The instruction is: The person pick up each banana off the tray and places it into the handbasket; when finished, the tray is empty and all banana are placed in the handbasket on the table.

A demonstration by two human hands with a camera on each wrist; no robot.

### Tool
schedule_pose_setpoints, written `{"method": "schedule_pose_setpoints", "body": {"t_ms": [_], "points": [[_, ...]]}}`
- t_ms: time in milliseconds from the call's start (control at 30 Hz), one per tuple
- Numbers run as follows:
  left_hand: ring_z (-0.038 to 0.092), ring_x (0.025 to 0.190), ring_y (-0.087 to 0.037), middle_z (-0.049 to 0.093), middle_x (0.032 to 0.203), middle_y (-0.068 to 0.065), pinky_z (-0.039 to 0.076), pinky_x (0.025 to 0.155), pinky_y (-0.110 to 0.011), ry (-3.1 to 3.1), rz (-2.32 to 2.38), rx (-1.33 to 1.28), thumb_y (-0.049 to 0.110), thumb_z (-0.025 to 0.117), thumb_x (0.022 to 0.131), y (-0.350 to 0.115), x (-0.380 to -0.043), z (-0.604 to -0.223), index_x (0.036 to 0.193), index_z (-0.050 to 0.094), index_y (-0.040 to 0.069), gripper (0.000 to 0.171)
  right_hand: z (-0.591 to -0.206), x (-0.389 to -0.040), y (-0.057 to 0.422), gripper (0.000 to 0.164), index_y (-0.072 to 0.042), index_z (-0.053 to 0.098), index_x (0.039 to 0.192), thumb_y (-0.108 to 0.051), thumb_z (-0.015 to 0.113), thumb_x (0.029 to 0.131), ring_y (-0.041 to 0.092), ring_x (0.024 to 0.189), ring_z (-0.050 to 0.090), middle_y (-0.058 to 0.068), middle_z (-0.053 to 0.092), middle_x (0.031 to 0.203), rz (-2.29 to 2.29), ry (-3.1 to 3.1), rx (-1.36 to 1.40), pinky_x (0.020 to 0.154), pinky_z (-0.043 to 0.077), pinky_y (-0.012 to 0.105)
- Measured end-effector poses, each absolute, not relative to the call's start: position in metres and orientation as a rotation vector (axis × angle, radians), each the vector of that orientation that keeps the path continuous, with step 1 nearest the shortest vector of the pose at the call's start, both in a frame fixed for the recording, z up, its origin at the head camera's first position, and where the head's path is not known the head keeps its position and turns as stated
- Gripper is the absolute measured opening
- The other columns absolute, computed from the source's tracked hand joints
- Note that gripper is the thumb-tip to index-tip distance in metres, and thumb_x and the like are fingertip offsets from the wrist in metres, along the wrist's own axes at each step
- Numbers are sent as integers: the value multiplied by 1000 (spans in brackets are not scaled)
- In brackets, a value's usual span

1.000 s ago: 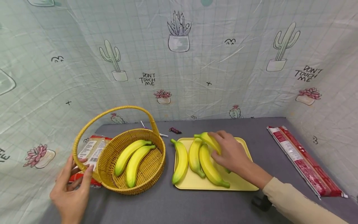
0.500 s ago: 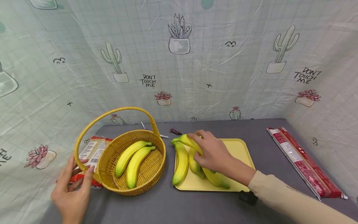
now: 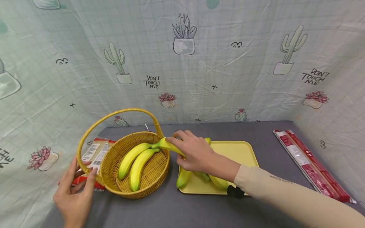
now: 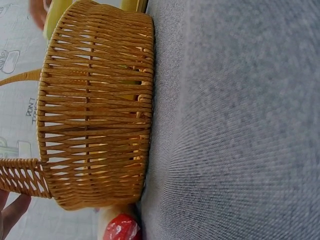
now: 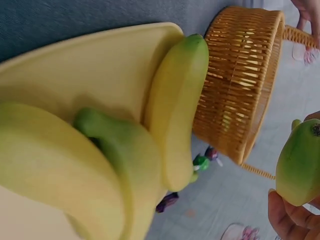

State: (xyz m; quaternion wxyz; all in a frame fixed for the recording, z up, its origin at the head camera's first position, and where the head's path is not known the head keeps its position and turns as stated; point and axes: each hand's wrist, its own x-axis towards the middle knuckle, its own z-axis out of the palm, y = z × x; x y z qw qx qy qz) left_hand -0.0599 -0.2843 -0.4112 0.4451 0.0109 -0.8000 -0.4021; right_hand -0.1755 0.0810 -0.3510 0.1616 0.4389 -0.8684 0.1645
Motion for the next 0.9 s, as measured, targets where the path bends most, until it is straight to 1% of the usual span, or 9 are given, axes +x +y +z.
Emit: {"method": "schedule_pose_setpoints", "body": {"t_ms": [167, 200, 300, 433, 600, 633, 767, 833, 900], "points": [[67, 103, -4, 69, 121, -17, 55, 76, -12, -1963, -987, 12, -10, 81, 87, -284, -61, -410, 154, 58, 22, 77, -344, -181, 61, 63, -19, 62, 148, -12, 70, 86, 22, 109, 57, 4, 59, 136, 397, -2444, 1383, 41, 35, 23], [68, 102, -4, 70, 120, -17, 55, 75, -12, -1952, -989, 8, -12, 81, 86, -283, -62, -410, 153, 59, 20, 77, -343, -182, 56, 63, -20, 61, 148, -13, 70, 86, 21, 108, 56, 4, 59, 135, 384, -2437, 1410, 42, 36, 23], [68, 102, -5, 70, 120, -17, 55, 75, -12, -1958, -999, 10, -12, 81, 87, -283, -61, -410, 154, 58, 21, 77, -341, -187, 44, 64, -21, 61, 148, -13, 70, 86, 20, 105, 55, 2, 60, 135, 347, -2413, 1482, 43, 37, 23], [68, 102, -5, 70, 121, -15, 55, 75, -12, -1970, -1014, 9, -12, 81, 88, -283, -61, -412, 154, 57, 22, 78, -337, -193, 26, 63, -20, 59, 150, -15, 71, 88, 20, 108, 56, 2, 59, 137, 293, -2406, 1572, 45, 39, 24], [69, 99, -7, 70, 117, -19, 55, 73, -12, -1910, -1033, -44, -19, 82, 82, -282, -65, -415, 150, 62, 11, 77, -330, -203, 0, 61, -20, 56, 152, -16, 68, 93, 20, 114, 56, 3, 56, 142, 194, -2397, 1718, 48, 41, 25], [69, 98, -7, 70, 117, -19, 55, 73, -12, -1910, -1031, -45, -19, 82, 82, -282, -65, -415, 149, 63, 11, 77, -329, -205, -6, 61, -20, 56, 153, -15, 66, 93, 20, 115, 55, 4, 55, 142, 177, -2393, 1750, 49, 41, 25], [68, 100, -6, 71, 118, -15, 56, 73, -12, -1938, -1028, -16, -16, 82, 84, -283, -63, -415, 151, 61, 17, 78, -329, -217, -28, 60, -21, 55, 154, -15, 64, 95, 20, 117, 53, 5, 54, 142, 120, -2360, 1873, 55, 43, 26], [68, 100, -6, 71, 118, -14, 56, 74, -12, -1948, -1027, -4, -14, 82, 85, -284, -62, -415, 152, 60, 19, 78, -328, -223, -38, 60, -21, 54, 155, -16, 64, 96, 19, 115, 53, 5, 54, 141, 110, -2344, 1929, 57, 44, 27], [69, 100, -7, 71, 117, -16, 56, 74, -12, -1934, -1029, -12, -15, 82, 84, -284, -62, -415, 151, 61, 17, 77, -328, -228, -49, 61, -22, 54, 156, -17, 64, 96, 19, 118, 53, 5, 54, 142, 100, -2320, 1981, 62, 46, 28]]}}
